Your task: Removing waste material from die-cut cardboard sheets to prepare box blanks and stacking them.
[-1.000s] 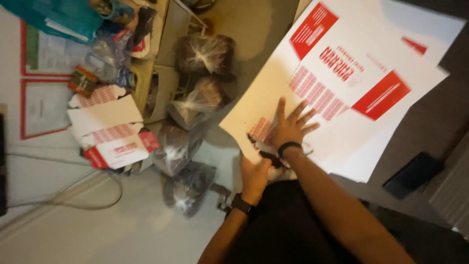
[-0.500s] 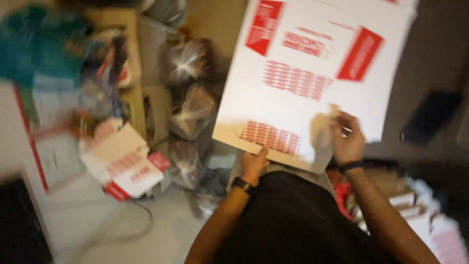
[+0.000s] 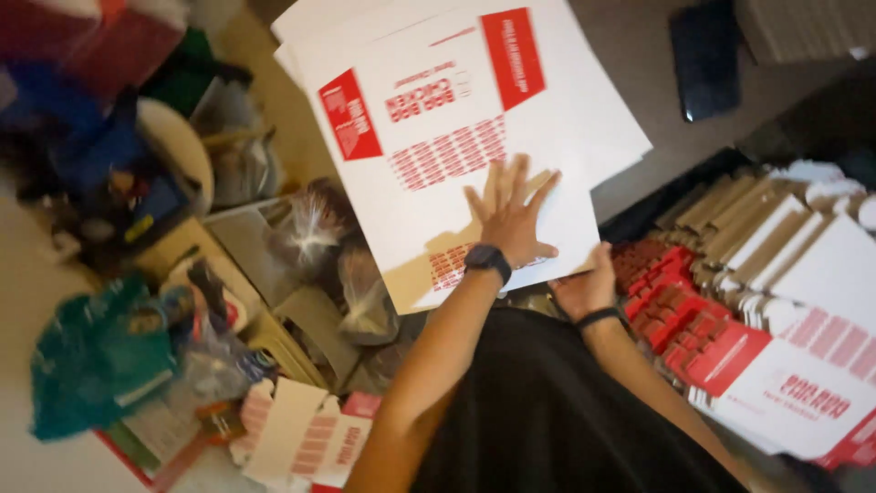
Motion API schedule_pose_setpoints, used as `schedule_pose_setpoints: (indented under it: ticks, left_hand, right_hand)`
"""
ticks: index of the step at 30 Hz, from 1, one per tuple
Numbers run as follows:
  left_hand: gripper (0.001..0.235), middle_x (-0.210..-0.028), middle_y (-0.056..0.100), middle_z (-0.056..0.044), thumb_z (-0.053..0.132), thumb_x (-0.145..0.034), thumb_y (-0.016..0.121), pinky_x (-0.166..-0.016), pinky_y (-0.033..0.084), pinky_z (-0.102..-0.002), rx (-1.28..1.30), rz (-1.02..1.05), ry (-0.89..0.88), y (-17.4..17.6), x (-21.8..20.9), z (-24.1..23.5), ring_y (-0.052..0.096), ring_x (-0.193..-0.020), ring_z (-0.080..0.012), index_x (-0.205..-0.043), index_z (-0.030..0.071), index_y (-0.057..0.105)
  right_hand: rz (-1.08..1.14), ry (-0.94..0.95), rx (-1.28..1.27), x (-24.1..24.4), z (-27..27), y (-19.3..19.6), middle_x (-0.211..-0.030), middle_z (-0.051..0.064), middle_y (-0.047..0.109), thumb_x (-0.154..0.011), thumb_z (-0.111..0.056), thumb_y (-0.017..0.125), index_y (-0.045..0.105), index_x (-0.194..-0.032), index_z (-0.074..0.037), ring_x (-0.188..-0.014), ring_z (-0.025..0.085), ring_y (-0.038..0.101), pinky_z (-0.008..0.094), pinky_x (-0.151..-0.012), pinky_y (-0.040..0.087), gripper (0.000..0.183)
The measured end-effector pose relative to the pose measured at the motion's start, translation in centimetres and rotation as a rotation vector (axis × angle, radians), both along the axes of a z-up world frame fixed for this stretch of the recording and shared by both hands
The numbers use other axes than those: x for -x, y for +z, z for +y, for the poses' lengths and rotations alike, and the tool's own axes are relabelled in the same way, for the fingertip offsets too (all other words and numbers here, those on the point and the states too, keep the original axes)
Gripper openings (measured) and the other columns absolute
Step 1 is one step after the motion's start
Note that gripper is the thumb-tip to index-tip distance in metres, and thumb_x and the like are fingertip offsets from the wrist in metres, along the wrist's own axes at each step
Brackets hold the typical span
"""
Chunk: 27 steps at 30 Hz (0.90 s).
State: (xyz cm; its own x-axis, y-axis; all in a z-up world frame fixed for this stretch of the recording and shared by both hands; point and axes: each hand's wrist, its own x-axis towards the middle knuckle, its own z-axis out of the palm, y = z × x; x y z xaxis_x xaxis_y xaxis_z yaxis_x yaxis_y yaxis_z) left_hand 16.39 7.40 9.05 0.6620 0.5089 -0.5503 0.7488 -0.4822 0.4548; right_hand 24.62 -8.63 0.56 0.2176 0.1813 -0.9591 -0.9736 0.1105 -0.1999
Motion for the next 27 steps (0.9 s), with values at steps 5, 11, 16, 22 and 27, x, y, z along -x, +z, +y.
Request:
schedule_pose_setpoints:
  ticks: [5, 11, 16, 22, 27]
  left_hand:
    - [0.128, -0.173, -0.015, -0.012, 0.042, -0.075, 0.096, -0.109, -0.017, -0.079, 0.097, 0.093, 0.072, 0.1, -1.6, 0.7, -0.020, -0.156, -0.0392, -0.165, 0.039, 0.005]
    - [0.130, -0.171, -0.021, -0.013, 0.041, -0.076, 0.094, -0.108, -0.020, -0.079, 0.108, 0.167, 0.078, 0.0, -2.2, 0.6, -0.025, -0.154, -0.0390, -0.165, 0.040, -0.001]
    - [0.114, -0.172, -0.019, -0.010, 0.044, -0.086, 0.082, -0.108, -0.023, -0.077, 0.078, 0.185, 0.096, 1.2, -3.1, 0.2, -0.023, -0.155, -0.0380, -0.165, 0.039, 0.000]
    - [0.113, -0.172, -0.019, -0.011, 0.039, -0.085, 0.083, -0.110, -0.021, -0.077, 0.085, 0.204, 0.097, -0.1, -2.7, 0.4, -0.021, -0.155, -0.0392, -0.165, 0.039, 0.002]
    - [0.115, -0.174, -0.015, -0.006, 0.026, -0.073, 0.080, -0.108, -0.025, -0.077, 0.197, -0.002, 0.183, -4.2, -0.4, 0.4, -0.021, -0.158, -0.0358, -0.166, 0.036, 0.013]
  right_hand:
    - [-0.083, 0.082, 0.059, 0.2, 1.2, 0.9, -0.153, 0.023, 0.046, -0.097, -0.068, 0.054, 0.039, -0.152, -0.008, -0.144, 0.039, 0.044, 0.055, -0.118, 0.039, 0.083]
    - [-0.136, 0.094, 0.127, 0.3, 0.4, -1.9, -0.145, 0.025, 0.054, -0.101, -0.059, 0.056, 0.039, -0.149, -0.004, -0.132, 0.039, 0.058, 0.055, -0.106, 0.052, 0.075]
    - [-0.137, 0.069, 0.222, 0.0, 1.2, 4.1, -0.130, 0.027, 0.063, -0.102, -0.043, 0.064, 0.044, -0.140, 0.003, -0.116, 0.041, 0.068, 0.059, -0.093, 0.061, 0.063]
    - [-0.222, 0.394, 0.283, -1.7, -2.6, 0.8, -0.122, 0.030, 0.046, -0.095, -0.028, 0.078, 0.042, -0.132, 0.015, -0.100, 0.046, 0.063, 0.059, -0.081, 0.058, 0.066]
    - [-0.709, 1.172, 0.301, -8.4, -1.9, -4.2, -0.111, 0.006, 0.073, -0.086, -0.053, 0.083, 0.076, -0.120, -0.028, -0.108, 0.027, 0.068, 0.038, -0.086, 0.057, 0.043]
